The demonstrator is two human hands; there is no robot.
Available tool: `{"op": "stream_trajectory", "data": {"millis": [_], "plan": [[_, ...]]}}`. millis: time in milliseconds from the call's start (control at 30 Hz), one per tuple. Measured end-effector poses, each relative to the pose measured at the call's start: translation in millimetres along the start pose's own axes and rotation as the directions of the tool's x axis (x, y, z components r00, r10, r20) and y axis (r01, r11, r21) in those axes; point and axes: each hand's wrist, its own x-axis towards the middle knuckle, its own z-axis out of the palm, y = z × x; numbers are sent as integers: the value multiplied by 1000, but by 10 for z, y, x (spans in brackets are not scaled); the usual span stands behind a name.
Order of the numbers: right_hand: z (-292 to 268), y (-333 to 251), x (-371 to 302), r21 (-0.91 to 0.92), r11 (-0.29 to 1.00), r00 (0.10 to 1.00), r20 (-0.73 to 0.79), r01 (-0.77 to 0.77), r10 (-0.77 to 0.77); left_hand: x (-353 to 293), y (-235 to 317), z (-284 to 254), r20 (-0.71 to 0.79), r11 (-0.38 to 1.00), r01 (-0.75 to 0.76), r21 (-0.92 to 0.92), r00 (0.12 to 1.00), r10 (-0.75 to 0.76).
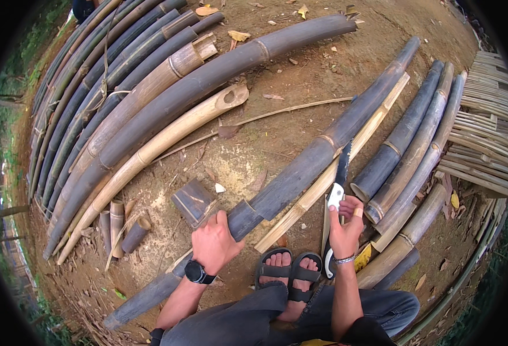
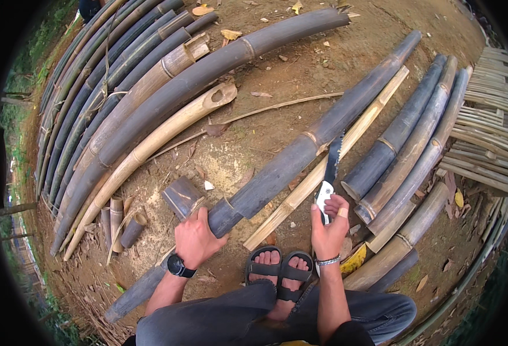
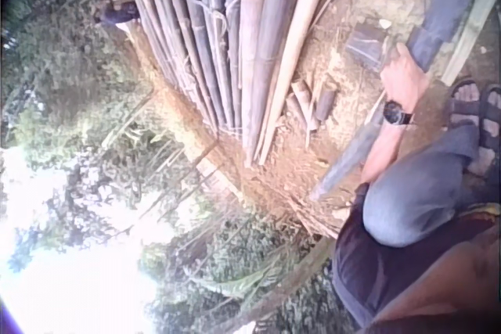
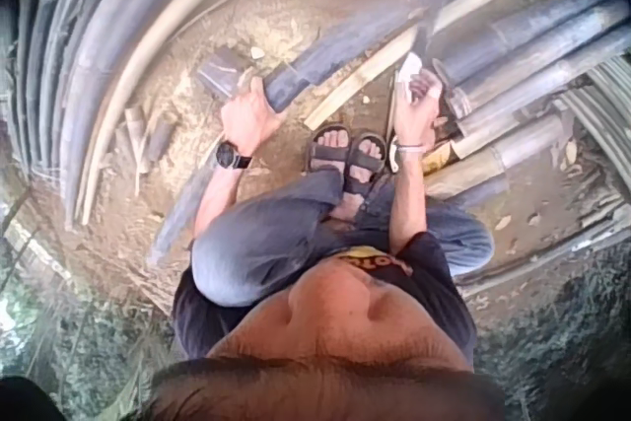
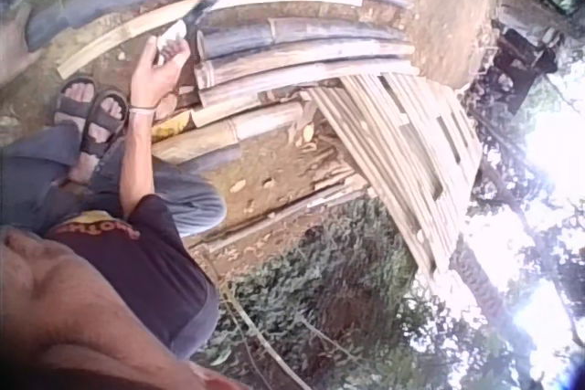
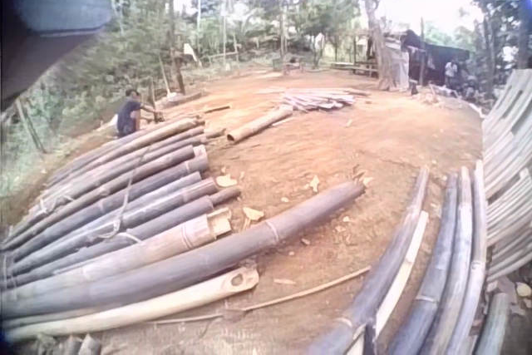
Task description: The person uses a hand saw to cut through a bamboo pole while sitting on the ground.
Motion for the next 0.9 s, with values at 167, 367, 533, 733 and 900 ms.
{"op": "stream_trajectory", "data": {"millis": [167,367,533,733,900], "plan": [[739,-89,87,771,193,779,529,-607,338,-62,72,-25,-152,999,-25,31,988,30],[1337,-351,359,813,125,816,538,-569,212,-99,137,-37,-245,994,9,110,969,18],[1361,-404,326,837,183,841,454,-516,296,-99,138,-40,-178,994,19,103,984,0],[1412,-336,310,850,160,849,450,-502,276,-56,89,17,-84,999,34,11,996,-33],[1397,-308,305,847,204,859,430,-490,277,14,53,-96,65,999,9,30,998,-11]]}}
